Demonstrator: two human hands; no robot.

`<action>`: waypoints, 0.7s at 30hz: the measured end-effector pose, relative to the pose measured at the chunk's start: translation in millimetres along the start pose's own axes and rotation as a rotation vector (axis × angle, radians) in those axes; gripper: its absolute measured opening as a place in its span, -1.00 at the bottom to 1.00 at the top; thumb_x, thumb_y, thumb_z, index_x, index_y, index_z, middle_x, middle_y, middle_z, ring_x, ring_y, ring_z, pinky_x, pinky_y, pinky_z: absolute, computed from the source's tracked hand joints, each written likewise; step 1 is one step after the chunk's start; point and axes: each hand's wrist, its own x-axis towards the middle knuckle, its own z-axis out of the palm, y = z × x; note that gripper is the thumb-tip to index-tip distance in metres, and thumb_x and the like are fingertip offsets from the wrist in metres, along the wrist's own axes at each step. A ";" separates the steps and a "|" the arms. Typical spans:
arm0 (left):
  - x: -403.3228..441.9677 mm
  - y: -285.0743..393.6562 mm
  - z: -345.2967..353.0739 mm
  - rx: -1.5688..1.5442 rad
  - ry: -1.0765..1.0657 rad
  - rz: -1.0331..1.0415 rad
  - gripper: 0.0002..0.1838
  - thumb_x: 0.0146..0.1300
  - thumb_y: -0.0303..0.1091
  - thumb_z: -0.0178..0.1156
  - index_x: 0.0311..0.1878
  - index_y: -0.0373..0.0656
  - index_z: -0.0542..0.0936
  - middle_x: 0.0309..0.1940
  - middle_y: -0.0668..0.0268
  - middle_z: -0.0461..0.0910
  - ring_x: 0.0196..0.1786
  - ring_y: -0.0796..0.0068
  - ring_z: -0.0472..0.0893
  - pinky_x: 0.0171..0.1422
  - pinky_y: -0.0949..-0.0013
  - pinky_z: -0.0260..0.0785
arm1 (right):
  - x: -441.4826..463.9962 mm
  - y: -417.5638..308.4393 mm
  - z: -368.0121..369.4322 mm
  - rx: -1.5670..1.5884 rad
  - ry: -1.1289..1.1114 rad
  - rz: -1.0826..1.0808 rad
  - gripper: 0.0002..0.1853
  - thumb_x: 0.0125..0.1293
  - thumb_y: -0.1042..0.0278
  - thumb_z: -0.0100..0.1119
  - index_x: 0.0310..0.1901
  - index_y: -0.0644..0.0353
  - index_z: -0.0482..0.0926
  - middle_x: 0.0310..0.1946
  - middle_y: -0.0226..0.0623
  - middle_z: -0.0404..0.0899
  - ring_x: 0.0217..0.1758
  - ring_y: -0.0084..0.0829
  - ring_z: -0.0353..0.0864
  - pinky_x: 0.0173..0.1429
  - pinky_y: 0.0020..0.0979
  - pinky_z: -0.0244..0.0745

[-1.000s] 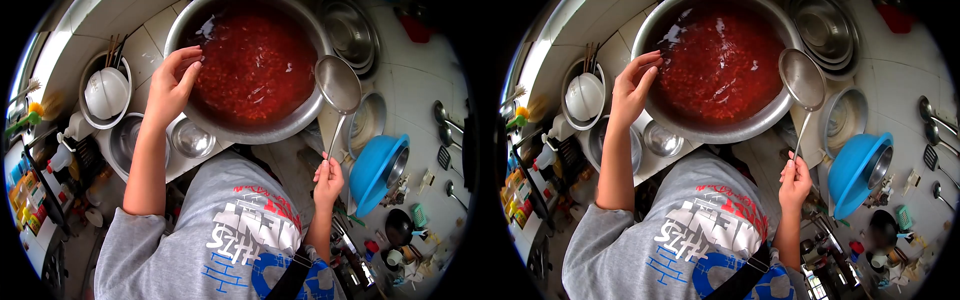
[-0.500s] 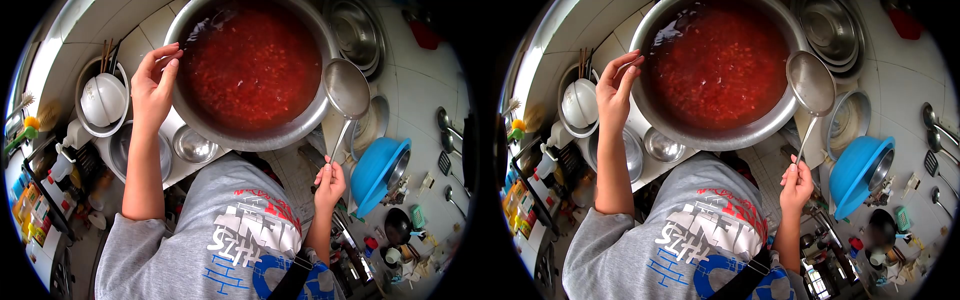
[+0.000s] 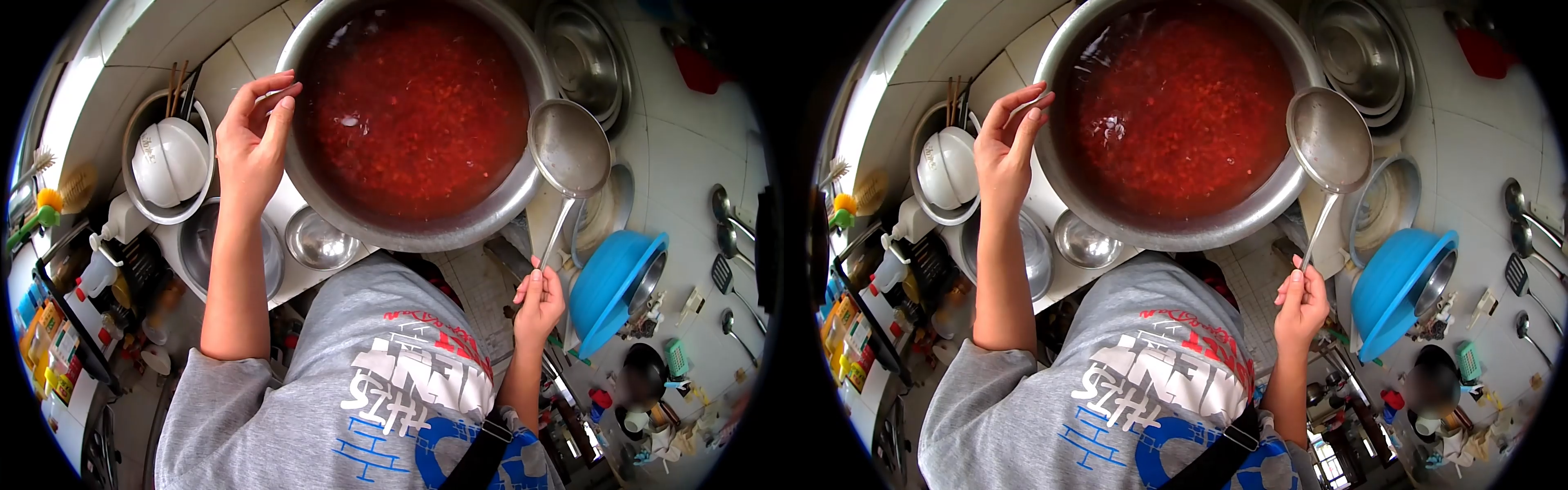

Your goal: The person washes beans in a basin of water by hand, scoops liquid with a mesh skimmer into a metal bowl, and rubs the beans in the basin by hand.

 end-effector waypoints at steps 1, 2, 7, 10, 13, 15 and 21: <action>0.2 0.7 0.0 0.007 0.002 -0.002 -0.71 0.50 -0.43 0.14 0.19 -0.34 0.54 0.22 0.15 0.58 0.28 0.31 0.60 0.29 0.36 0.43 | 0.1 0.1 0.6 0.002 0.001 0.001 -0.72 0.55 0.40 0.05 0.13 0.39 0.57 -0.49 -0.45 0.49 -0.52 -0.72 0.40 -0.43 -0.66 0.34; 0.5 1.6 0.2 0.014 0.003 -0.004 -0.71 0.50 -0.43 0.14 0.19 -0.34 0.54 0.22 0.15 0.58 0.28 0.31 0.60 0.28 0.36 0.43 | 0.3 -0.3 1.5 0.003 0.001 0.006 -0.72 0.55 0.40 0.05 0.13 0.39 0.57 -0.49 -0.45 0.49 -0.52 -0.72 0.40 -0.43 -0.66 0.34; 1.2 0.2 -1.0 0.024 0.004 -0.008 -0.71 0.49 -0.44 0.14 0.19 -0.34 0.54 0.21 0.16 0.59 0.27 0.32 0.60 0.27 0.38 0.43 | 0.4 -1.7 2.9 0.009 0.001 0.019 -0.72 0.55 0.39 0.05 0.13 0.40 0.57 -0.50 -0.45 0.49 -0.52 -0.73 0.39 -0.44 -0.66 0.34; 1.5 0.3 -1.6 0.037 0.000 -0.012 -0.72 0.50 -0.44 0.14 0.19 -0.34 0.54 0.21 0.16 0.59 0.27 0.32 0.61 0.27 0.39 0.43 | 0.7 -3.7 3.8 0.001 -0.007 0.009 -0.71 0.55 0.39 0.06 0.13 0.40 0.57 -0.50 -0.45 0.49 -0.53 -0.73 0.40 -0.44 -0.66 0.34; 1.5 -0.5 -1.4 0.037 0.000 -0.012 -0.72 0.50 -0.44 0.14 0.19 -0.35 0.54 0.21 0.16 0.59 0.26 0.33 0.61 0.27 0.39 0.43 | 1.2 -3.9 4.3 0.000 -0.006 0.011 -0.71 0.55 0.39 0.05 0.13 0.41 0.57 -0.50 -0.46 0.50 -0.53 -0.73 0.40 -0.44 -0.66 0.35; 1.6 -1.2 -0.7 0.039 -0.001 -0.006 -0.72 0.49 -0.45 0.14 0.19 -0.35 0.54 0.20 0.16 0.59 0.25 0.33 0.61 0.27 0.39 0.43 | 1.2 -5.0 5.0 -0.004 -0.008 0.010 -0.71 0.55 0.38 0.05 0.13 0.40 0.57 -0.50 -0.46 0.50 -0.53 -0.73 0.40 -0.44 -0.66 0.35; 0.7 1.5 11.0 0.007 -0.032 -0.048 -0.73 0.49 -0.48 0.13 0.17 -0.36 0.54 0.18 0.16 0.59 0.24 0.34 0.61 0.31 0.37 0.42 | 2.0 -4.8 5.9 0.002 -0.009 0.012 -0.71 0.55 0.38 0.05 0.14 0.40 0.58 -0.50 -0.46 0.50 -0.53 -0.73 0.40 -0.44 -0.66 0.36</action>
